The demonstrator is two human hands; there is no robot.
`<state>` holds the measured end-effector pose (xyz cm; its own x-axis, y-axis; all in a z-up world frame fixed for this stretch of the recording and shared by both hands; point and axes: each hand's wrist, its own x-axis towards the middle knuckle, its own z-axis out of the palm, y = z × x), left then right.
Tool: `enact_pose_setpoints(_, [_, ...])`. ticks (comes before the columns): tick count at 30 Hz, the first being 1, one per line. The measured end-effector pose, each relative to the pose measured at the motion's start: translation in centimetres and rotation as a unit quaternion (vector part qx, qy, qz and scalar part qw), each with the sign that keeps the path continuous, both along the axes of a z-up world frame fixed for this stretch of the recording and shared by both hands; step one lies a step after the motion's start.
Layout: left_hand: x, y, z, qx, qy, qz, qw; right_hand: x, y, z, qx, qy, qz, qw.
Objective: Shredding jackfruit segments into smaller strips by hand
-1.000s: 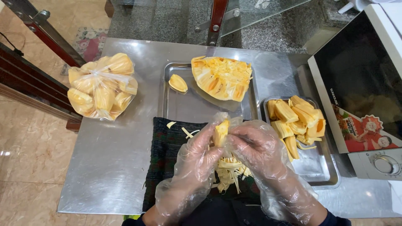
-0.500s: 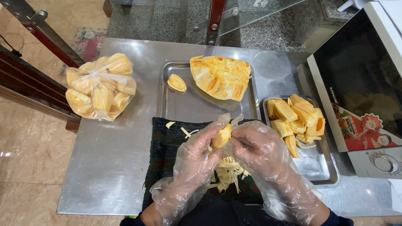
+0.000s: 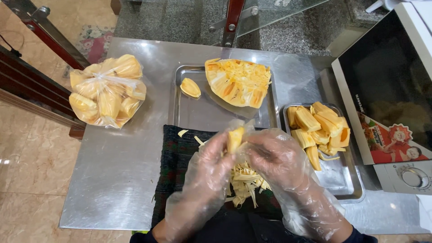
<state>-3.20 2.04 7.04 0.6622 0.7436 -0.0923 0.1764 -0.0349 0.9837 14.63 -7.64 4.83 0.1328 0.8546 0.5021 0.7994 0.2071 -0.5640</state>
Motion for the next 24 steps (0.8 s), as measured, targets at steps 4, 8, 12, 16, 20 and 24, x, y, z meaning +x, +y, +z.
enact_pose_setpoints(4, [1.2,0.7,-2.5,-0.428,-0.092,0.101,0.894,1.0,-0.9,-1.5,0.007,-0.032,-0.05,0.998])
enact_pose_setpoints(8, [1.6,1.2,-7.2,-0.469,-0.355,0.121,0.799,0.4,0.1,0.4,0.092,0.13,0.05,0.986])
enact_pose_setpoints(12, [2.2,0.8,-7.2,-0.466,-0.36,0.113,0.8,-0.3,-0.9,-1.2,0.049,0.043,-0.02,0.998])
enact_pose_setpoints(16, [1.7,0.8,-6.1,-0.428,-0.336,0.112,0.831,0.1,-1.5,-2.9,0.021,0.07,-0.04,0.997])
enact_pose_setpoints(20, [0.8,0.5,-6.3,-0.301,-0.233,0.074,0.922,0.0,-1.8,-1.4,0.014,0.035,-0.087,0.996])
enact_pose_setpoints(24, [0.3,-0.9,-2.1,-0.246,-0.195,0.029,0.949,-1.4,-0.5,1.4,0.063,0.056,-0.057,0.995])
